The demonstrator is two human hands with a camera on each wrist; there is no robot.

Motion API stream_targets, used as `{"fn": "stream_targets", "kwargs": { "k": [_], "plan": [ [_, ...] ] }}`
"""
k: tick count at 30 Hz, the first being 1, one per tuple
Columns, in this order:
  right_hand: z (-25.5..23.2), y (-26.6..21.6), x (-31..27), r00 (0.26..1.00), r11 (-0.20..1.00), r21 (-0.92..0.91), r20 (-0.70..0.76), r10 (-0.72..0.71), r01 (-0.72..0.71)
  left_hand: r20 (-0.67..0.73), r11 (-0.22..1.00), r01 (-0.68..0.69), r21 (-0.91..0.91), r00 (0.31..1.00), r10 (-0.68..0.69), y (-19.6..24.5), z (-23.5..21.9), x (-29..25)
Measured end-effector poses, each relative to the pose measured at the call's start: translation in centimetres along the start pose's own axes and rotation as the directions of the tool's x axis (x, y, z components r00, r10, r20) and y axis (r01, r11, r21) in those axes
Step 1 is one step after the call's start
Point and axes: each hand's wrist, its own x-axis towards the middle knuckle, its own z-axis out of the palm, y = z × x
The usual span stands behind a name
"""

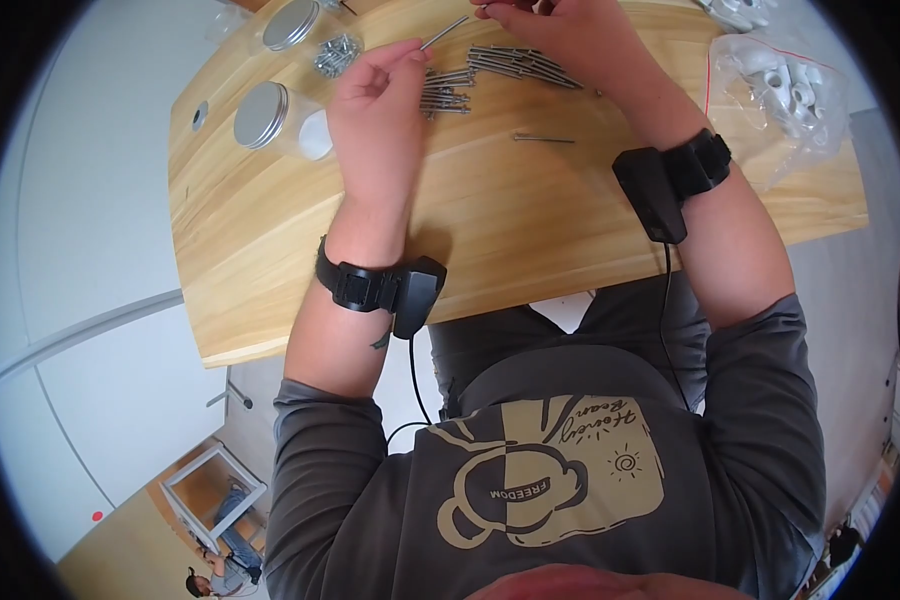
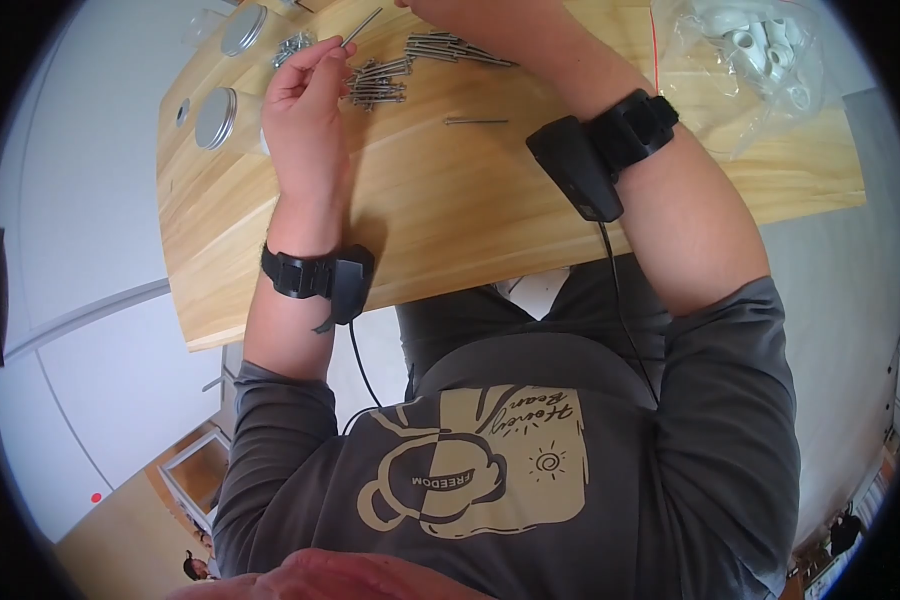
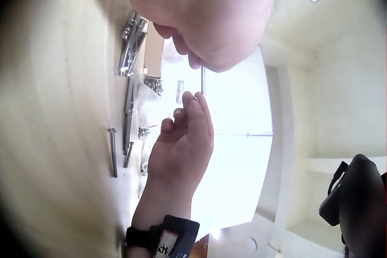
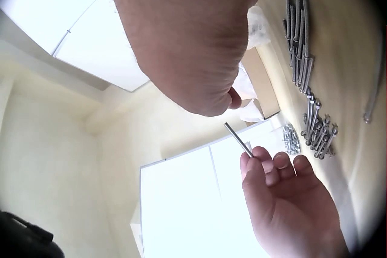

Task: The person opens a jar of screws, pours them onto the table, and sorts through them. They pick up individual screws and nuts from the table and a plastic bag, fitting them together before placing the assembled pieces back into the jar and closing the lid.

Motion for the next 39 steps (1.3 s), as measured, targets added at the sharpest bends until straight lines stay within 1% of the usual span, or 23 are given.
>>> {"fn": "stream_targets", "kwargs": {
  "k": [2,3,4,8,10,11,15,17,18,20,21,23,24,26,28,30,32,34,35,38,39],
  "plan": [
    [-0.1,-0.3,0.0,0.999,0.999,-0.03,0.045,0.029,-0.028,0.003,1.0,0.003,-0.013,1.0,-0.003,-0.1,0.1,-0.1],
    [0.0,-0.3,0.0,0.999,0.999,-0.031,0.043,0.03,-0.029,0.014,1.0,-0.015,0.006,1.0,0.015,-0.2,0.1,-0.2],
    [0.1,-0.3,0.0,0.997,0.999,-0.015,0.057,0.05,-0.049,0.025,0.999,-0.033,0.026,0.999,0.032,-0.2,0.2,-0.2],
    [0.1,-1.0,-0.2,0.992,0.995,0.012,0.079,0.095,-0.096,0.019,0.999,-0.025,0.042,1.0,0.024,0.0,0.2,-0.3],
    [0.2,-0.5,-0.1,0.994,0.997,0.012,0.085,0.071,-0.072,-0.003,0.997,0.023,0.071,1.0,-0.023,0.2,0.2,-0.3],
    [0.3,-0.3,-0.1,0.995,0.999,0.013,0.091,0.047,-0.048,-0.003,0.997,0.023,0.071,1.0,-0.023,0.2,0.2,-0.3],
    [0.3,-0.3,-0.2,0.994,0.998,0.044,0.097,0.047,-0.051,0.019,0.998,0.032,0.057,0.999,-0.033,0.3,0.3,-0.3],
    [0.4,-0.3,-0.2,0.994,0.994,0.072,0.074,0.076,-0.082,0.025,0.998,0.035,0.061,0.999,-0.036,0.2,0.3,-0.3],
    [0.4,-0.2,-0.1,0.994,0.994,0.071,0.074,0.077,-0.082,0.027,0.998,0.03,0.051,0.999,-0.031,0.2,0.3,-0.3],
    [0.4,0.1,-0.1,0.998,0.999,0.018,0.052,0.037,-0.038,0.03,0.999,0.025,0.041,0.999,-0.027,0.1,0.2,-0.3],
    [0.4,0.0,-0.1,0.998,0.999,0.018,0.052,0.037,-0.038,0.024,0.997,0.039,0.062,0.999,-0.041,0.2,0.2,-0.3],
    [0.5,0.0,-0.1,0.996,0.991,0.117,0.07,0.062,-0.07,0.018,0.995,0.053,0.083,0.998,-0.055,0.2,0.2,-0.3],
    [0.5,-0.1,-0.1,0.996,0.991,0.117,0.071,0.063,-0.071,0.023,0.995,0.045,0.092,0.999,-0.048,0.2,0.2,-0.3],
    [0.4,-0.3,-0.1,0.989,0.982,0.147,0.108,0.1,-0.116,0.028,0.994,0.038,0.1,0.999,-0.041,0.2,0.2,-0.3],
    [0.4,-0.3,-0.2,0.991,0.987,0.127,0.102,0.089,-0.101,0.032,0.983,0.04,0.177,0.998,-0.046,0.3,0.2,-0.4],
    [0.4,-0.3,-0.2,0.992,0.99,0.107,0.097,0.076,-0.086,0.045,0.985,0.028,0.172,0.998,-0.036,0.1,0.1,-0.4],
    [0.4,-0.4,-0.2,0.994,0.988,0.139,0.088,0.063,-0.075,0.057,0.986,0.016,0.166,0.998,-0.026,0.0,0.2,-0.4],
    [0.4,-0.4,-0.2,0.992,0.982,0.171,0.106,0.068,-0.085,0.095,0.973,0.059,0.222,0.992,-0.082,0.2,0.4,-0.6],
    [0.3,-0.5,-0.2,0.99,0.974,0.203,0.122,0.073,-0.097,0.094,0.973,0.06,0.222,0.992,-0.083,0.2,0.4,-0.7],
    [0.4,-0.7,-0.4,0.984,0.972,0.203,0.154,0.087,-0.118,0.104,0.965,0.057,0.258,0.991,-0.087,0.1,0.5,-0.8],
    [0.4,-0.6,-0.4,0.984,0.972,0.203,0.154,0.087,-0.118,0.082,0.967,0.043,0.252,0.994,-0.066,-0.1,0.4,-0.7]
  ]
}}
